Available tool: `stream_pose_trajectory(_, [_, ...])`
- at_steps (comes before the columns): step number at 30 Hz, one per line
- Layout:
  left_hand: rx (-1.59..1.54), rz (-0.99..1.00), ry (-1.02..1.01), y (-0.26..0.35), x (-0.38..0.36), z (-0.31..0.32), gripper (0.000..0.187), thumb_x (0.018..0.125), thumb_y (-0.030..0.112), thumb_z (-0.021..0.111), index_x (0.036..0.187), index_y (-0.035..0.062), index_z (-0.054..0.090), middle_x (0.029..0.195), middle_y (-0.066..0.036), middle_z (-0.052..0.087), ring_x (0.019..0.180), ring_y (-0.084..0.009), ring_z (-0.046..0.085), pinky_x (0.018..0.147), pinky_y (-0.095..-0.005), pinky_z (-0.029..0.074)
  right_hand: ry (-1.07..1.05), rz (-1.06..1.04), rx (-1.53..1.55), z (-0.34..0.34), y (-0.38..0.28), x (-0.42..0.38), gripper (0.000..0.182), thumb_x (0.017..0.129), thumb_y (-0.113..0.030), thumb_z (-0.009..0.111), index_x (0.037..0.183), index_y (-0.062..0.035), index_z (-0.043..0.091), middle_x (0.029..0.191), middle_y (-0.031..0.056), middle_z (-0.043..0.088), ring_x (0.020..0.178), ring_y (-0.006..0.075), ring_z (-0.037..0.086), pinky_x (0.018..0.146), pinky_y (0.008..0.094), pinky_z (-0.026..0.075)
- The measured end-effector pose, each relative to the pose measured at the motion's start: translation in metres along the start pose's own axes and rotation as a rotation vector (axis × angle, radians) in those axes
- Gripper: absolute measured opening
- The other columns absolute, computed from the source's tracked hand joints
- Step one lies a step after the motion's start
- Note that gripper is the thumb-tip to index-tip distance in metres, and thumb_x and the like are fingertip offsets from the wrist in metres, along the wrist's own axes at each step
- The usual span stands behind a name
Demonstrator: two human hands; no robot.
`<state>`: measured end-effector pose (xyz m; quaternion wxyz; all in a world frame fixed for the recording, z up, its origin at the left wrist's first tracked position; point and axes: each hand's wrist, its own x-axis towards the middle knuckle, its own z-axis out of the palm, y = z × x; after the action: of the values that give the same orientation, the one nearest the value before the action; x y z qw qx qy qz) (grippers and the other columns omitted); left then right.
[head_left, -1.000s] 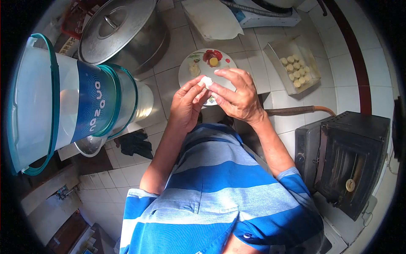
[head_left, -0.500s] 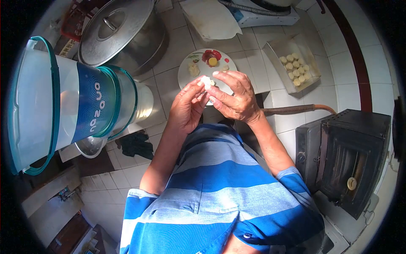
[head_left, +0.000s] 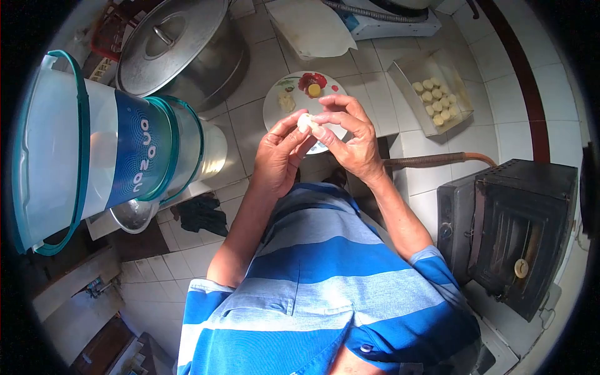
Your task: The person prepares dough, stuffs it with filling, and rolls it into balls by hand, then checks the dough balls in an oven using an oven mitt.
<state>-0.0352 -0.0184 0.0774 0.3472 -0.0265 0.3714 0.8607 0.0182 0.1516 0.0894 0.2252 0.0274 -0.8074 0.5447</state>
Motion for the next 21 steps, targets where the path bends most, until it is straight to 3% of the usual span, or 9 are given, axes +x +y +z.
stream_pose_trajectory(9, [-0.034,-0.025,-0.017,0.0,-0.004,-0.001,0.037,0.102,0.008,0.062,0.137,-0.0045,0.055,0.125,-0.013,0.066,0.115,-0.018,0.067,0.102,-0.0294,0.058,0.003,-0.064,-0.046,0.0,0.001,-0.003,0.02,0.09,-0.019,0.08,0.104,-0.0056,0.076,0.124,0.0134,0.064,0.118,0.0259,0.062,0.1,0.0376,0.051])
stream_pose_trajectory(12, [-0.113,-0.055,-0.038,0.0,-0.006,-0.006,0.038,0.103,0.009,0.061,0.137,-0.006,0.054,0.126,-0.014,0.065,0.116,-0.0181,0.066,0.102,-0.0297,0.058,0.092,-0.095,-0.09,-0.004,-0.006,-0.004,0.022,0.087,-0.02,0.082,0.104,-0.0067,0.076,0.12,0.0123,0.066,0.114,0.0277,0.065,0.096,0.0376,0.052])
stream_pose_trajectory(21, [-0.015,-0.04,-0.071,-0.001,-0.009,0.0,0.042,0.102,0.009,0.062,0.14,-0.0056,0.052,0.127,-0.014,0.065,0.118,-0.0196,0.066,0.106,-0.0319,0.056,0.06,0.045,0.016,-0.002,-0.007,-0.008,0.017,0.089,-0.018,0.08,0.096,-0.0047,0.073,0.12,0.0125,0.067,0.115,0.0275,0.064,0.1,0.0386,0.049])
